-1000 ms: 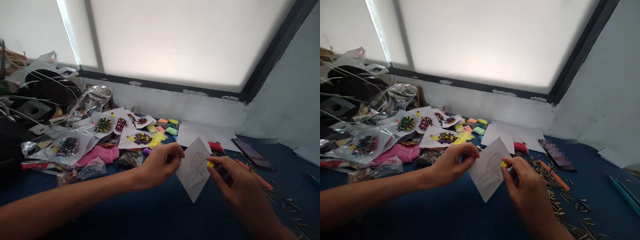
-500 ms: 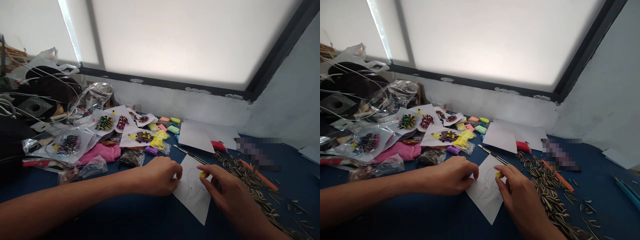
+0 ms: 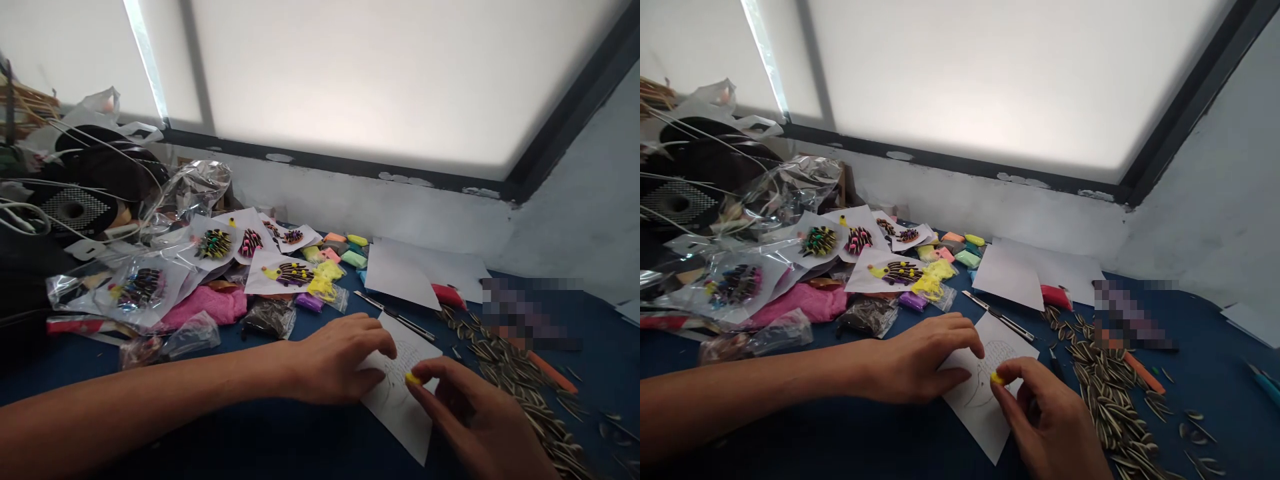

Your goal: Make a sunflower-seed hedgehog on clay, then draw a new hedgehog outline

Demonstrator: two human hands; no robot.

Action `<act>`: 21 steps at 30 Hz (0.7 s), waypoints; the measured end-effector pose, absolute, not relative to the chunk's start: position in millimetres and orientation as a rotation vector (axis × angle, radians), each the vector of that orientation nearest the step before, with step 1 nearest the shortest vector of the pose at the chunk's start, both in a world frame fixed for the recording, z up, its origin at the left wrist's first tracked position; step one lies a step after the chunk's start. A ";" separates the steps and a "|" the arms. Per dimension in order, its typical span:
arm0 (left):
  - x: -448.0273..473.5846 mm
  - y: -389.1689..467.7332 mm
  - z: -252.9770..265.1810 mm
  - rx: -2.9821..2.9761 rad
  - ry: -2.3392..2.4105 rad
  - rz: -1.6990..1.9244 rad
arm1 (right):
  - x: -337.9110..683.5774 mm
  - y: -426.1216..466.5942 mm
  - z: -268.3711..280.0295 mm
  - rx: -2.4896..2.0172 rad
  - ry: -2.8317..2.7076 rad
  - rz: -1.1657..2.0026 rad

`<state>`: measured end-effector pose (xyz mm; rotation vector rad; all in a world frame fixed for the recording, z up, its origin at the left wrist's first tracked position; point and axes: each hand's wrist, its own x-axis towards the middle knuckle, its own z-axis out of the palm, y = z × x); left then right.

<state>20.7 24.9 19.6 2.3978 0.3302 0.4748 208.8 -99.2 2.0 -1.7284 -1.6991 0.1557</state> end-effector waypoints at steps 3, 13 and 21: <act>23.4 19.0 22.3 2.206 0.401 0.469 | 204.1 -99.3 6.1 -1.597 -1.615 0.236; 24.1 19.4 16.6 1.392 0.279 0.202 | 200.4 -99.3 13.1 -1.325 -1.819 0.268; 23.1 14.3 21.2 1.319 0.291 0.187 | 190.4 -108.5 15.3 -1.365 -1.783 0.163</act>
